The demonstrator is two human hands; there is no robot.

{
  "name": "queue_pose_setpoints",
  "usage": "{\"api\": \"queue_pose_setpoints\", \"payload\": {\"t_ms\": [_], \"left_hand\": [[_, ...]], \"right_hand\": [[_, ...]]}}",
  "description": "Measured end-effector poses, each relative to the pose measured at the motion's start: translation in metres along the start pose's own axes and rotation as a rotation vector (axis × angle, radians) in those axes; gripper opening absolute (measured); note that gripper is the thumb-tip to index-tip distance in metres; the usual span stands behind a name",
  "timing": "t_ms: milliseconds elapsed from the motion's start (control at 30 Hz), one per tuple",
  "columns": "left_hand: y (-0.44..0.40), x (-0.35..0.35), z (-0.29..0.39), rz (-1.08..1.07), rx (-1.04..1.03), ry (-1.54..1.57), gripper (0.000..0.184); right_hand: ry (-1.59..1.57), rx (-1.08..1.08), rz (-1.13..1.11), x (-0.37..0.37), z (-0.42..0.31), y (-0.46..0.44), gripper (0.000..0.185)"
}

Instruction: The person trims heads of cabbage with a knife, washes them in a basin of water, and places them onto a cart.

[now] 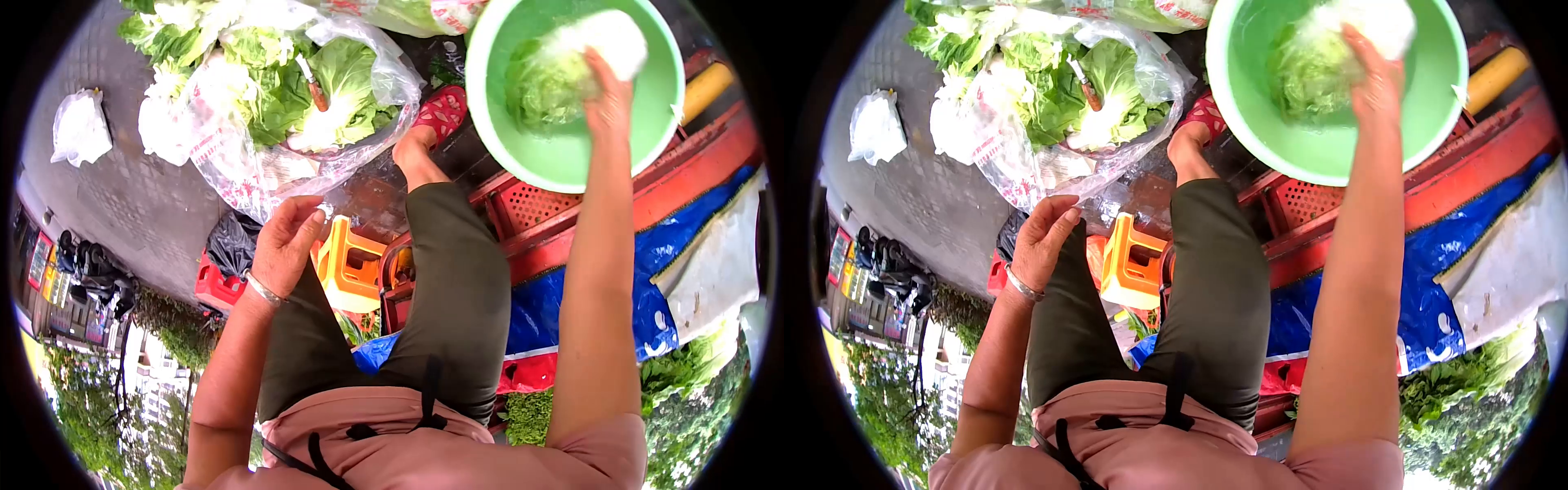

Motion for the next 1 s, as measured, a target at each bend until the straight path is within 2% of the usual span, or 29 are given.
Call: {"api": "queue_pose_setpoints", "payload": {"t_ms": [67, 133, 167, 267, 300, 400, 467, 600, 667, 733, 833, 867, 1000], "left_hand": [[0.004, 0.004, 0.005, -0.023, -0.008, 0.005, 0.026], [0.011, 0.007, 0.011, -0.061, -0.031, 0.022, 0.025], [0.015, 0.010, 0.012, -0.071, -0.051, -0.007, 0.024], [0.029, 0.027, 0.017, -0.092, -0.175, -0.060, 0.024], [0.034, 0.035, 0.018, -0.106, -0.185, -0.092, 0.023], [0.053, 0.066, 0.025, -0.114, -0.265, -0.058, 0.021], [0.056, 0.098, 0.022, -0.109, -0.301, -0.095, 0.020], [0.067, 0.161, 0.024, -0.109, -0.360, -0.199, 0.021], [0.068, 0.197, 0.020, -0.110, -0.372, -0.325, 0.023], [0.070, 0.222, 0.024, -0.108, -0.369, -0.374, 0.025], [0.071, 0.244, 0.021, -0.114, -0.319, -0.417, 0.029], [0.074, 0.245, 0.020, -0.122, -0.306, -0.480, 0.030], [0.071, 0.228, 0.006, -0.173, -0.270, -0.609, 0.032]], "right_hand": [[-0.303, 0.138, -0.065, 0.035, -0.046, 0.034, 0.058], [-0.342, 0.280, -0.160, 0.026, -0.106, 0.102, 0.058], [-0.244, 0.324, -0.037, 0.045, -0.117, 0.111, 0.060], [-0.194, 0.531, 0.047, 0.036, -0.154, 0.167, 0.060], [-0.229, 0.581, 0.025, 0.041, -0.159, 0.175, 0.060], [-0.328, 0.613, 0.232, 0.059, -0.166, 0.200, 0.059], [-0.402, 0.647, 0.293, 0.061, -0.176, 0.218, 0.057], [-0.517, 0.745, 0.397, 0.080, -0.183, 0.268, 0.049], [-0.685, 0.558, 0.565, 0.100, -0.164, 0.284, 0.044], [-0.847, 0.556, 0.256, 0.128, -0.152, 0.297, 0.046], [-0.916, 0.603, 0.362, 0.131, -0.135, 0.381, 0.052], [-0.918, 0.660, 0.346, 0.147, -0.123, 0.404, 0.057], [-1.063, 0.589, 0.540, 0.219, -0.063, 0.519, 0.073]]}}
Point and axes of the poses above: each hand's wrist, its own y-axis away from the middle knuckle, its own x-axis out of the back of the hand, z = x × y, the point moved 6 cm from there along -y, towards the middle knuckle, and after that the axes turned 9 degrees about -x, right-handed, at the moved point
